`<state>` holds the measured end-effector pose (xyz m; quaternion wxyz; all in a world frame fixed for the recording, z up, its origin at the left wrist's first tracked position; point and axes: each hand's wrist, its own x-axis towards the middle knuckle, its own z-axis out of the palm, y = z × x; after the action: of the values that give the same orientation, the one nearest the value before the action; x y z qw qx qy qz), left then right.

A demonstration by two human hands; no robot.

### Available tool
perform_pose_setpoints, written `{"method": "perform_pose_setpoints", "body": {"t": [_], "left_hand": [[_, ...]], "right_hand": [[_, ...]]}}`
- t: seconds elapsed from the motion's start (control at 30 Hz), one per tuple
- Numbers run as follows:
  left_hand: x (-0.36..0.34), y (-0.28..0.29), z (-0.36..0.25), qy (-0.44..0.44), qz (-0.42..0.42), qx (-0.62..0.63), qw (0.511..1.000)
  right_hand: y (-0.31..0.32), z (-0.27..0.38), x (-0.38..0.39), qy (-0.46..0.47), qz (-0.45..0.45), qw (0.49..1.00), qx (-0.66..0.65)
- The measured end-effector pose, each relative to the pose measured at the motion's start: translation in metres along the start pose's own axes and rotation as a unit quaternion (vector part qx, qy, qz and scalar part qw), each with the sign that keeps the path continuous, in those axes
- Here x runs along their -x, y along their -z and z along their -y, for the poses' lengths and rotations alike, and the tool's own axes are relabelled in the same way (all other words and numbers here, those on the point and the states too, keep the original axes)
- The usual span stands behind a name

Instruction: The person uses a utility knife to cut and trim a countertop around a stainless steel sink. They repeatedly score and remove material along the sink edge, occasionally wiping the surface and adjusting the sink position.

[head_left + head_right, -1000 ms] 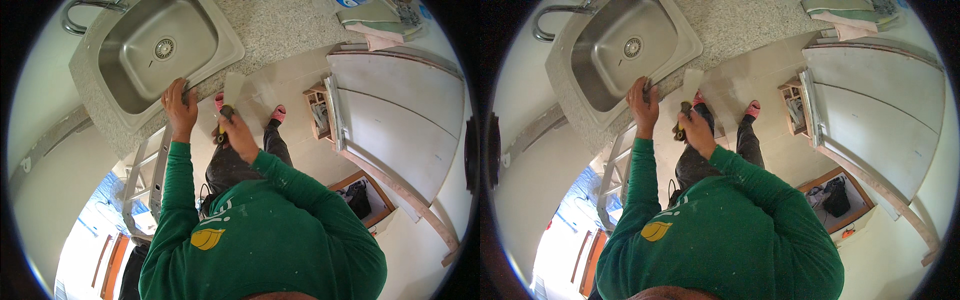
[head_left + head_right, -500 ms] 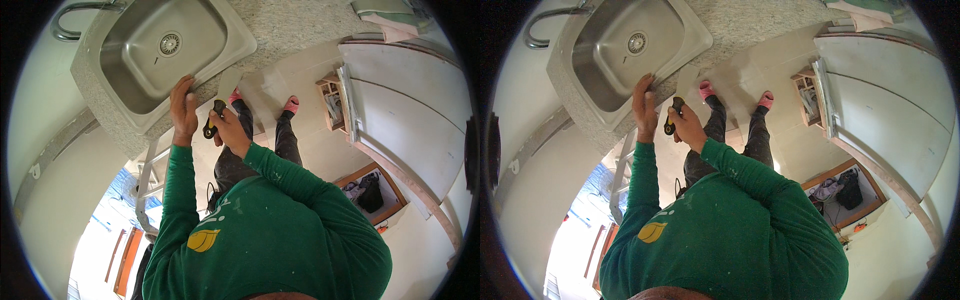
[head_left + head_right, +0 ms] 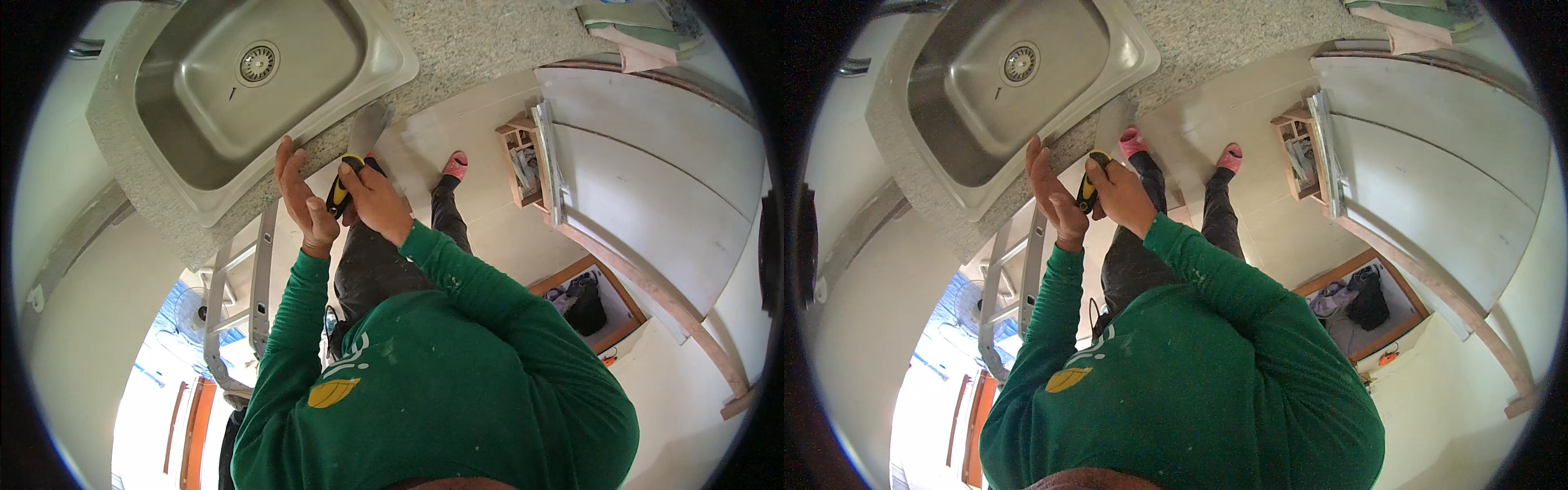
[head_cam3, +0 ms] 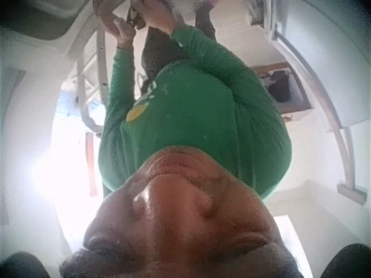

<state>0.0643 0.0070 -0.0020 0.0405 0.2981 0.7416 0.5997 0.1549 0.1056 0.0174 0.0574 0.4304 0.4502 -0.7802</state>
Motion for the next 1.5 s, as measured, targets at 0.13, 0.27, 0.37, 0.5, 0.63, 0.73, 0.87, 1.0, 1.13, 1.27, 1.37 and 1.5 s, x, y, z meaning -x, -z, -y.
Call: {"method": "perform_pose_setpoints", "body": {"t": [0.13,0.27,0.37,0.5,0.63,0.73,0.87,1.0,1.13,1.27,1.37,1.5], "left_hand": [[0.000,0.005,-0.002,0.067,-0.111,0.057,0.990],[-0.008,0.028,-0.001,0.067,-0.052,0.050,0.995],[-0.026,0.038,0.014,0.041,-0.034,0.032,0.998],[-0.040,0.032,0.026,0.028,-0.076,0.074,0.994],[-0.058,0.040,0.020,0.006,-0.045,-0.068,0.997],[-0.063,0.035,0.018,0.013,-0.008,-0.126,0.992],[-0.066,0.036,0.009,0.033,0.042,-0.094,0.994],[-0.060,0.057,0.031,0.012,0.016,0.077,0.997],[-0.059,0.091,0.050,0.023,-0.035,0.186,0.982],[-0.055,0.036,0.041,-0.012,0.003,0.251,0.968],[-0.066,0.029,0.045,-0.013,-0.027,0.259,0.966],[-0.062,0.059,0.060,-0.066,-0.042,0.191,0.978]], "right_hand": [[-0.005,-0.003,-0.007,-0.011,0.028,0.996,-0.080],[-0.028,-0.009,-0.021,-0.035,0.081,0.971,-0.223],[-0.021,0.013,-0.015,-0.065,0.103,0.969,-0.216],[0.041,0.049,-0.007,-0.028,0.161,0.984,0.070],[0.135,0.121,-0.034,0.240,-0.080,0.952,0.170],[0.204,0.182,-0.097,0.410,-0.258,0.783,0.390],[0.227,0.202,-0.149,0.451,-0.332,0.612,0.559],[0.212,0.198,-0.160,0.465,-0.346,0.538,0.612],[0.209,0.200,-0.159,0.467,-0.328,0.533,0.625],[0.206,0.204,-0.164,0.484,-0.313,0.526,0.626],[0.212,0.203,-0.161,0.465,-0.302,0.550,0.625],[0.215,0.206,-0.163,0.466,-0.308,0.544,0.626]]}}
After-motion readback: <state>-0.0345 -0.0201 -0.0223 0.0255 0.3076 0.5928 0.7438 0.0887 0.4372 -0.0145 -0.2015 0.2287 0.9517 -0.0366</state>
